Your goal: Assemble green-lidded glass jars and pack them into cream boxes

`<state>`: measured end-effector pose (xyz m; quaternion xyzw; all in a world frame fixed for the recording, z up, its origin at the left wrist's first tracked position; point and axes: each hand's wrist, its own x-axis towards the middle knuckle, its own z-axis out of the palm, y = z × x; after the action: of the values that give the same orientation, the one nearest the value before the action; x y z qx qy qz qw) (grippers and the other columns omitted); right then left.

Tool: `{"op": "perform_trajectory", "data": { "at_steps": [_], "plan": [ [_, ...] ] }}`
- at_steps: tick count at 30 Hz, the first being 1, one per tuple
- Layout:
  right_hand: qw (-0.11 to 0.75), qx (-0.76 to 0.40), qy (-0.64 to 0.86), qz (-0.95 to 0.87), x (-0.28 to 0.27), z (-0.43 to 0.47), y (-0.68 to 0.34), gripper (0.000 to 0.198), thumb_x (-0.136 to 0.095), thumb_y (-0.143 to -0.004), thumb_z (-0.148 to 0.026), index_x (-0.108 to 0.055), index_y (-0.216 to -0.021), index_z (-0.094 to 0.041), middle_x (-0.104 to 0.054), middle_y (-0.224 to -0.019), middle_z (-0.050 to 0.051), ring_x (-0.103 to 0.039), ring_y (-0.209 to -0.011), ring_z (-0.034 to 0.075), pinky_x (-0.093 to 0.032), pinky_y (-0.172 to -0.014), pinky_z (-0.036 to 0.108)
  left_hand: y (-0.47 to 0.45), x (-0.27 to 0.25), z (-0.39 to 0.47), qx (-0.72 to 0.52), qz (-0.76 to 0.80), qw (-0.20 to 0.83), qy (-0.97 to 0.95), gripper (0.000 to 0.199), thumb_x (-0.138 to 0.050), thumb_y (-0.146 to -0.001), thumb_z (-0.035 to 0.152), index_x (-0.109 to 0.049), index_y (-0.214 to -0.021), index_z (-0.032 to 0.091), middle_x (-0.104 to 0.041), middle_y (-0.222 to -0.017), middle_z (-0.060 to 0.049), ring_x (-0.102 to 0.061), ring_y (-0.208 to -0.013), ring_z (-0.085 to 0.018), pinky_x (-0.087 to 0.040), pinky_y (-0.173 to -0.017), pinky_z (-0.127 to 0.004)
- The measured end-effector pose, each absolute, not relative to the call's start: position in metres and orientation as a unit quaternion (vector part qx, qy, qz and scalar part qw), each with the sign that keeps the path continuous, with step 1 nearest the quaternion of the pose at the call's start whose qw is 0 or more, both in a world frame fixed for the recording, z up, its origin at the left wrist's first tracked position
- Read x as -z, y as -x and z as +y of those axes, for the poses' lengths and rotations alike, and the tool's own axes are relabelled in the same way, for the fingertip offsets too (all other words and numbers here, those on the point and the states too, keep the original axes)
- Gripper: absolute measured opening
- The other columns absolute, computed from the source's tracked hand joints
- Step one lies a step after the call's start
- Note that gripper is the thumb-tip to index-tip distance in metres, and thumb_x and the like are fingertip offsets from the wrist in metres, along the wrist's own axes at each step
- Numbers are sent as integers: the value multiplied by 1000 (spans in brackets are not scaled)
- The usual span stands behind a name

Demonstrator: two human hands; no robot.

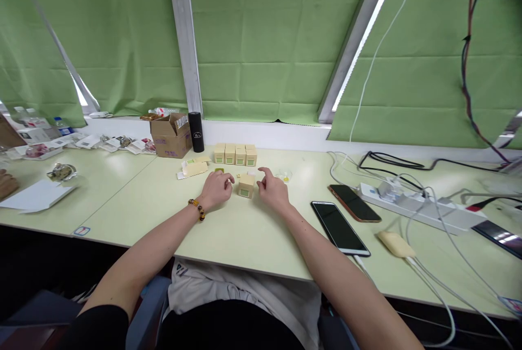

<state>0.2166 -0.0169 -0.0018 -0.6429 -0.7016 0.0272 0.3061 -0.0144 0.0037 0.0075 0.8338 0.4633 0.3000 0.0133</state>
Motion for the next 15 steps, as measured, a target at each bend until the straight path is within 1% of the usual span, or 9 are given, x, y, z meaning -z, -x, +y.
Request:
{"op": "perform_trajectory", "data": {
  "at_steps": [3, 5, 9, 12, 15],
  "plan": [
    [314, -60, 657, -683, 2, -14, -219, 42, -52, -93, -18, -55, -134, -28, -75, -90, 2, -67, -82, 22, -35, -62, 29, 15, -6, 4, -292, 473, 3, -831, 26, -51, -87, 14, -74, -97, 20, -66, -80, -6, -63, -89, -25, -46, -89, -42],
    [328, -74, 652, -680, 3, -14, -220, 43, -53, -90, -17, -56, -131, -29, -75, -93, 1, -67, -82, 22, -37, -63, 29, 15, -5, 5, -285, 475, -6, -833, 26, -51, -87, 14, -75, -97, 20, -66, -80, -7, -62, -89, -25, -47, -89, -42],
    [373, -76, 612, -693, 3, -17, -219, 50, -53, -81, -14, -56, -129, -28, -70, -116, 3, -66, -82, 20, -43, -65, 31, 14, -3, 5, -262, 475, -21, -840, 28, -51, -89, 16, -77, -97, 19, -66, -82, -9, -63, -90, -26, -47, -90, -42],
    [403, -83, 562, -717, 1, -25, -213, 58, -53, -80, -18, -49, -138, -26, -61, -134, 8, -65, -88, 20, -48, -68, 33, 13, -3, 5, -252, 480, -29, -840, 28, -50, -90, 16, -77, -98, 19, -67, -84, -10, -63, -90, -26, -48, -90, -43],
    [386, -92, 551, -734, -2, -31, -204, 67, -61, -83, -31, -39, -147, -26, -52, -145, 12, -64, -98, 24, -51, -69, 35, 13, -3, 5, -244, 488, -36, -837, 29, -50, -90, 17, -78, -98, 19, -68, -87, -11, -64, -92, -26, -48, -90, -42]
  ]
}}
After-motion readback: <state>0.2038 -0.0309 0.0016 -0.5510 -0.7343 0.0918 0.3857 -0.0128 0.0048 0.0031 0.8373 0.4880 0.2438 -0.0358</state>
